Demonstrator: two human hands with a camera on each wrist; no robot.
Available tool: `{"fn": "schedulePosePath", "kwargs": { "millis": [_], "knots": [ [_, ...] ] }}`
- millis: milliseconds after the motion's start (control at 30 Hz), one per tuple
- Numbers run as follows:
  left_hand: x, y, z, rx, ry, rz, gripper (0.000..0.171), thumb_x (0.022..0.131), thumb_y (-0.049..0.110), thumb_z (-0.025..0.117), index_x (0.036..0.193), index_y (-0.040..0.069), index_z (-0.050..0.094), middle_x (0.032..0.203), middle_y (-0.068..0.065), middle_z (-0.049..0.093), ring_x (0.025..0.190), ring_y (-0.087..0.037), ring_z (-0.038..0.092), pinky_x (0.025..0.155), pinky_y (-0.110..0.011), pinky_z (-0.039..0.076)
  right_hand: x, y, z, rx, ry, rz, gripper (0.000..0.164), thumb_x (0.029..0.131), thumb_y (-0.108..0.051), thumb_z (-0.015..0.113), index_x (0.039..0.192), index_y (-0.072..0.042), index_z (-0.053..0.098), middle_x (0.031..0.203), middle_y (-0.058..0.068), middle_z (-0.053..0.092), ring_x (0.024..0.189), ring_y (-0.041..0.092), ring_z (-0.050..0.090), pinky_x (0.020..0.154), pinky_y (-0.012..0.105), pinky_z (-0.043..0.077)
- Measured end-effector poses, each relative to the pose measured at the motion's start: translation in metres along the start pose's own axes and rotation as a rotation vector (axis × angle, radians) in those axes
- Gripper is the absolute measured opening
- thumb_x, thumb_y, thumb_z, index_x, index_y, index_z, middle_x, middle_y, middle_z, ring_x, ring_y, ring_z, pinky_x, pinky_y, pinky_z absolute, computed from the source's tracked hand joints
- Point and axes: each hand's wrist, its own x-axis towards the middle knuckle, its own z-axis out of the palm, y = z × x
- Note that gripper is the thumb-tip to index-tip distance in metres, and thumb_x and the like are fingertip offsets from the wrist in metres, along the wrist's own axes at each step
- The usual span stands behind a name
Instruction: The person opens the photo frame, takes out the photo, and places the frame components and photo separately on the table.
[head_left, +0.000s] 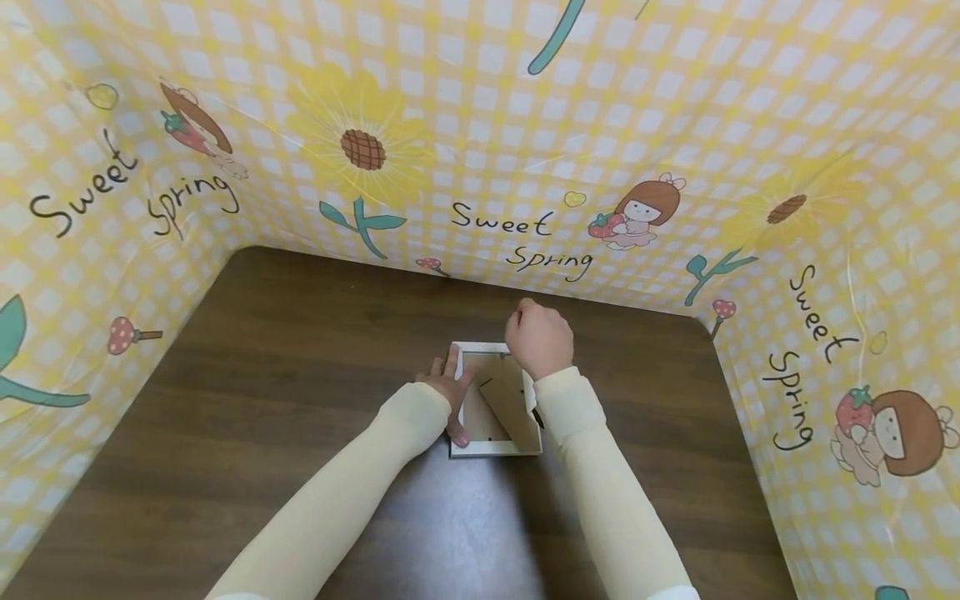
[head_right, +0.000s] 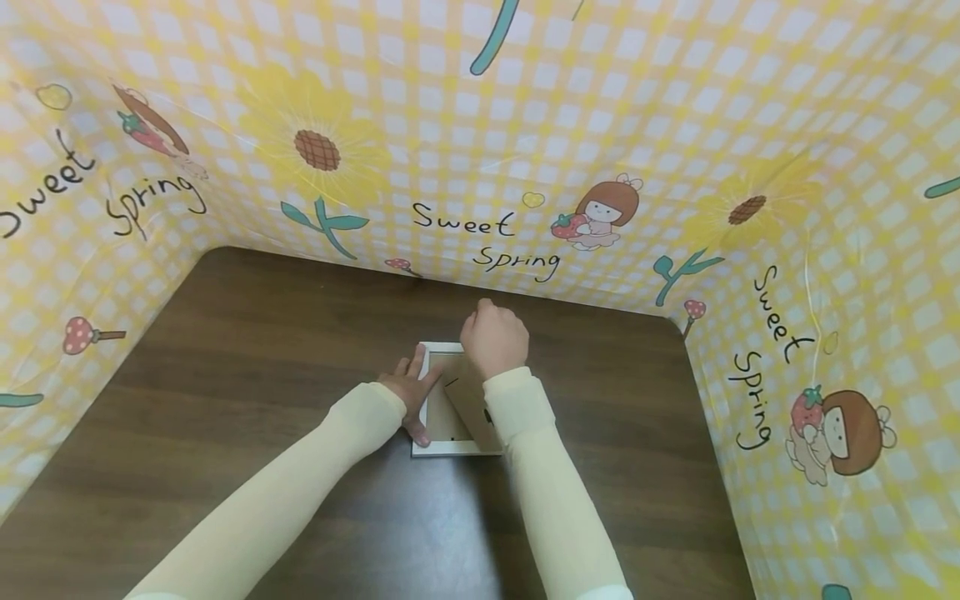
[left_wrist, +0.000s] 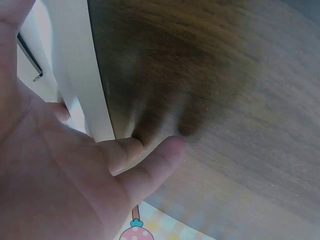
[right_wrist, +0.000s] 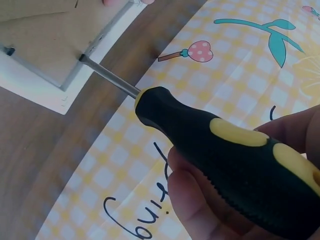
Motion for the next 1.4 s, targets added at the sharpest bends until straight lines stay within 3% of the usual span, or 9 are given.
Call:
{"fn": "schedulePosePath", "kwargs": {
  "millis": [233, 400, 633, 933, 1167, 1300, 1400],
  "knots": [
    [0.007, 0.0, 0.004, 0.011, -0.008, -0.019, 0.132, 0.059, 0.053, 0.094, 0.162, 0.018, 0.02, 0.165, -0.025, -0.007, 0.148, -0.044, 0.017, 0.103, -0.059, 0.039, 0.01, -0.004, 0.0, 0.013, -0.04, 0.012, 0.03, 0.1, -0.014, 0.05, 0.071, -0.01, 0.053, 0.055, 0.004, 0.045, 0.051, 0.022, 0.042, 0.052, 0.039, 0.039],
    [0.015, -0.002, 0.011, 0.022, -0.001, -0.028, 0.136, 0.056, 0.055, 0.095, 0.162, 0.02, 0.018, 0.164, -0.026, -0.008, 0.148, -0.045, 0.016, 0.102, -0.059, 0.039, 0.017, -0.005, 0.0, 0.013, -0.067, 0.022, 0.037, 0.101, -0.015, 0.05, 0.066, -0.013, 0.041, 0.053, 0.0, 0.032, 0.049, 0.018, 0.031, 0.051, 0.036, 0.031],
    [0.003, 0.003, 0.001, 0.023, -0.006, -0.028, 0.13, 0.061, 0.053, 0.094, 0.162, 0.02, 0.019, 0.165, -0.025, -0.006, 0.149, -0.043, 0.016, 0.103, -0.055, 0.041, 0.022, -0.006, -0.005, 0.007, -0.113, 0.031, 0.038, 0.102, -0.018, 0.05, 0.065, -0.013, 0.043, 0.051, 0.0, 0.035, 0.046, 0.017, 0.033, 0.048, 0.034, 0.031],
    [0.002, 0.004, 0.0, 0.047, -0.029, -0.049, 0.129, 0.065, 0.055, 0.09, 0.163, 0.024, 0.014, 0.166, -0.022, -0.008, 0.15, -0.04, 0.016, 0.104, -0.051, 0.041, 0.03, -0.008, -0.004, -0.007, -0.1, 0.027, 0.039, 0.101, -0.017, 0.05, 0.063, -0.012, 0.044, 0.053, 0.002, 0.039, 0.049, 0.02, 0.038, 0.049, 0.036, 0.034],
    [0.009, 0.001, 0.005, 0.036, -0.039, -0.053, 0.132, 0.062, 0.055, 0.092, 0.163, 0.024, 0.013, 0.166, -0.021, -0.011, 0.15, -0.041, 0.014, 0.104, -0.053, 0.04, 0.037, -0.013, -0.005, -0.017, -0.112, 0.031, 0.036, 0.101, -0.018, 0.051, 0.065, -0.011, 0.048, 0.059, 0.006, 0.048, 0.054, 0.023, 0.046, 0.05, 0.037, 0.038],
    [0.021, -0.003, 0.015, 0.02, -0.025, -0.048, 0.136, 0.057, 0.056, 0.094, 0.163, 0.023, 0.014, 0.165, -0.022, -0.013, 0.149, -0.043, 0.014, 0.102, -0.057, 0.04, 0.04, -0.014, -0.005, -0.008, -0.121, 0.037, 0.035, 0.101, -0.017, 0.05, 0.066, -0.011, 0.047, 0.058, 0.005, 0.046, 0.051, 0.021, 0.043, 0.048, 0.036, 0.036],
    [0.018, -0.002, 0.012, 0.014, -0.03, -0.05, 0.134, 0.059, 0.055, 0.094, 0.163, 0.024, 0.015, 0.165, -0.021, -0.013, 0.15, -0.042, 0.013, 0.103, -0.056, 0.04, 0.041, -0.014, -0.005, -0.002, -0.122, 0.04, 0.035, 0.1, -0.017, 0.05, 0.066, -0.012, 0.046, 0.056, 0.004, 0.043, 0.049, 0.02, 0.041, 0.046, 0.035, 0.034]
  ]
}}
